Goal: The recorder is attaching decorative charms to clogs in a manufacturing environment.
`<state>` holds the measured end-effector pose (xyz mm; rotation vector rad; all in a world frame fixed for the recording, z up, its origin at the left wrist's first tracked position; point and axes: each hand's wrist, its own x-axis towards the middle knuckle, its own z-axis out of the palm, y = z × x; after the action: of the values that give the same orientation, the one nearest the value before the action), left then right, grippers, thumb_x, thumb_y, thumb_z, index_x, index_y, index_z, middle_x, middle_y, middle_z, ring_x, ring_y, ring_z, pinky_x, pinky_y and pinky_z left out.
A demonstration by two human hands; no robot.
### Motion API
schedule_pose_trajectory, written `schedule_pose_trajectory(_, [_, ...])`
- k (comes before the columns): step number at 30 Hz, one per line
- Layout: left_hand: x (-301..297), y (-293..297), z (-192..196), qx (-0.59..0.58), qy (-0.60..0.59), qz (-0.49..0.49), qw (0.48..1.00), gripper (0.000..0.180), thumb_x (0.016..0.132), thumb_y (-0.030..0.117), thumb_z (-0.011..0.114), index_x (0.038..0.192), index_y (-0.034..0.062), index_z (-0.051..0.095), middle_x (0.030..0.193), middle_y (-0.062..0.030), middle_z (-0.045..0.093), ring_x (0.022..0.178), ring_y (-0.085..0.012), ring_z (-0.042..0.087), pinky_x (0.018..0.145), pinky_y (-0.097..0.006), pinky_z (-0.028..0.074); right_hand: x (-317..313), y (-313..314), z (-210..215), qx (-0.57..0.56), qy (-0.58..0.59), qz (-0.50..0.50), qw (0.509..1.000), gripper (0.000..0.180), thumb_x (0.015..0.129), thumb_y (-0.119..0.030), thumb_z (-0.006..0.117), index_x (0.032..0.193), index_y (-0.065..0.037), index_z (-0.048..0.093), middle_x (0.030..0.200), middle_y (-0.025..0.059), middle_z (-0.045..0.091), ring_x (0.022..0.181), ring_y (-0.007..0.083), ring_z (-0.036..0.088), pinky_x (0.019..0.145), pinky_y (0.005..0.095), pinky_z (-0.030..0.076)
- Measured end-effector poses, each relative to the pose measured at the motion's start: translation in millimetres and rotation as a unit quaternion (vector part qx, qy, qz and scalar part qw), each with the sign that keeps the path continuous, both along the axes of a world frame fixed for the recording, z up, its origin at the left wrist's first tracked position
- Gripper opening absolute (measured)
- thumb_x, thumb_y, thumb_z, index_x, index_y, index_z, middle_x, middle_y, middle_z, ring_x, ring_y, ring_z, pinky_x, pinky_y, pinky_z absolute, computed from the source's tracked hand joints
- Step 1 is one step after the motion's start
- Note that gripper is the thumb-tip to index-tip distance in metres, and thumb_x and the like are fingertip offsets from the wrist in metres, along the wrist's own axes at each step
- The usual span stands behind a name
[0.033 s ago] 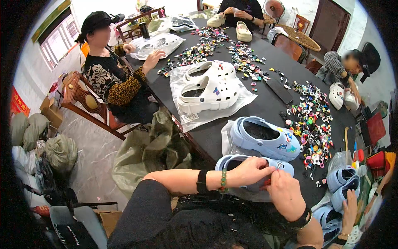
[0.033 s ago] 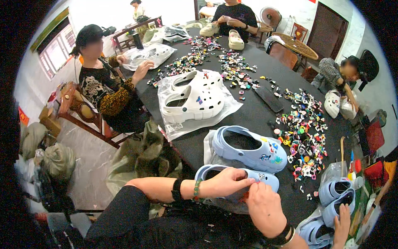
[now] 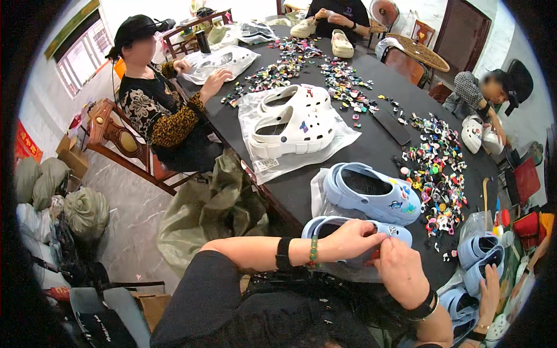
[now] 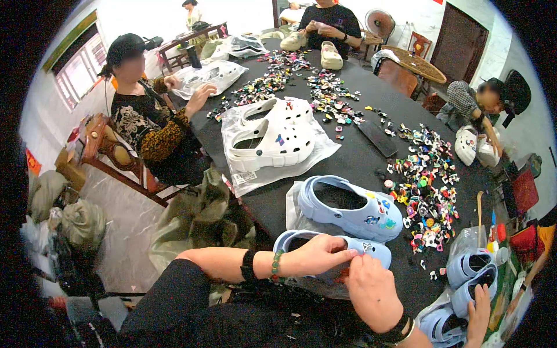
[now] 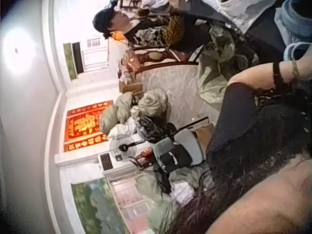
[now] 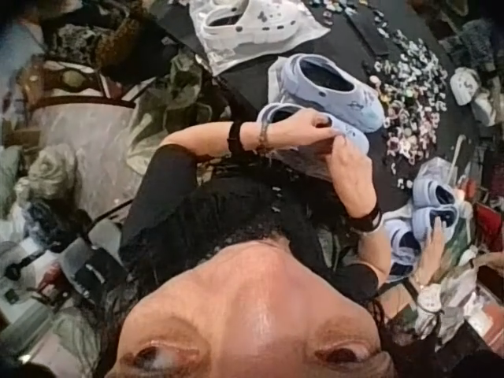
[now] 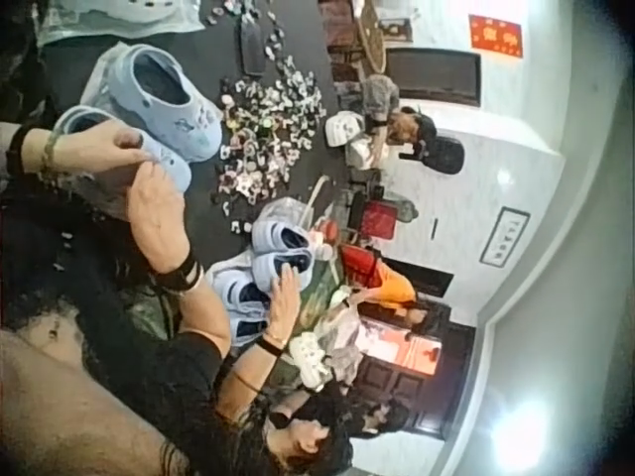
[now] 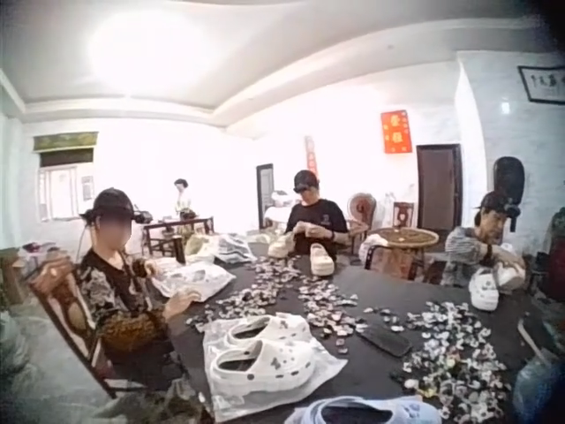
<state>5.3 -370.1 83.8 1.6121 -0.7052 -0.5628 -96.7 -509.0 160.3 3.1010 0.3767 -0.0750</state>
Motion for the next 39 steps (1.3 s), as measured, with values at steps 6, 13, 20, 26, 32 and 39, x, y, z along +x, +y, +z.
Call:
schedule_pose_trajectory(6, [3, 2, 9, 0.057, -0.003, -0.031, 0.998, 0.045, 0.094, 0.037, 0.060, 0.074, -0.0026, 0.057, 0.059, -0.0053, 0.052, 0.057, -0.0086, 0.042, 0.050, -0.032, 0.037, -4, 2, -12, -0.043, -0.062, -0.001, 0.997, 0.012, 0.083, -0.012, 0.058, 0.091, -0.002, 0.055, 0.085, 0.0097, 0.056, 0.079, 0.0226, 0.059, 0.061, 0.0320, 0.052])
schedule_pose_trajectory(13, [1, 0, 12, 0.041, 0.045, -0.013, 0.998, 0.040, 0.090, 0.032, 0.061, 0.074, -0.0043, 0.055, 0.063, -0.0174, 0.055, 0.059, -0.0199, 0.050, 0.056, -0.040, 0.041, -8, 10, -15, -0.107, -0.070, 0.015, 0.992, 0.010, 0.081, -0.011, 0.057, 0.087, -0.004, 0.055, 0.084, 0.0085, 0.055, 0.078, 0.0210, 0.058, 0.057, 0.0303, 0.050])
schedule_pose_trajectory(20, [3, 0, 5, 0.060, 0.023, 0.002, 0.998, 0.038, 0.090, 0.028, 0.059, 0.072, -0.0045, 0.052, 0.067, -0.0216, 0.056, 0.062, -0.0280, 0.054, 0.060, -0.043, 0.043, 2, 0, -1, -0.042, -0.028, 0.116, 0.992, 0.009, 0.078, -0.012, 0.058, 0.084, -0.006, 0.055, 0.082, 0.0083, 0.055, 0.078, 0.0212, 0.059, 0.057, 0.0314, 0.052])
schedule_pose_trajectory(26, [3, -1, 5, 0.048, 0.009, 0.011, 0.999, 0.037, 0.090, 0.027, 0.060, 0.073, -0.0058, 0.053, 0.068, -0.0225, 0.057, 0.065, -0.0324, 0.058, 0.062, -0.044, 0.044, 4, 0, 1, -0.029, 0.001, 0.129, 0.991, 0.007, 0.080, -0.011, 0.059, 0.083, -0.007, 0.054, 0.080, 0.0085, 0.056, 0.075, 0.0221, 0.062, 0.057, 0.0338, 0.053])
schedule_pose_trajectory(32, [3, -4, -2, 0.046, -0.007, 0.006, 0.999, 0.034, 0.092, 0.027, 0.060, 0.079, -0.0042, 0.055, 0.070, -0.0181, 0.058, 0.066, -0.0248, 0.055, 0.061, -0.041, 0.044, 3, 1, 1, -0.075, 0.003, 0.065, 0.995, 0.007, 0.084, -0.014, 0.058, 0.082, -0.008, 0.056, 0.075, 0.0069, 0.059, 0.069, 0.0216, 0.064, 0.056, 0.0342, 0.052])
schedule_pose_trajectory(39, [0, -1, -8, 0.049, -0.029, 0.011, 0.998, 0.034, 0.093, 0.028, 0.060, 0.081, -0.0033, 0.056, 0.071, -0.0172, 0.060, 0.065, -0.0195, 0.054, 0.061, -0.039, 0.044, 4, 0, 7, -0.048, 0.045, 0.139, 0.988, 0.006, 0.080, -0.013, 0.059, 0.076, -0.008, 0.058, 0.071, 0.0076, 0.060, 0.065, 0.0226, 0.065, 0.056, 0.0345, 0.052])
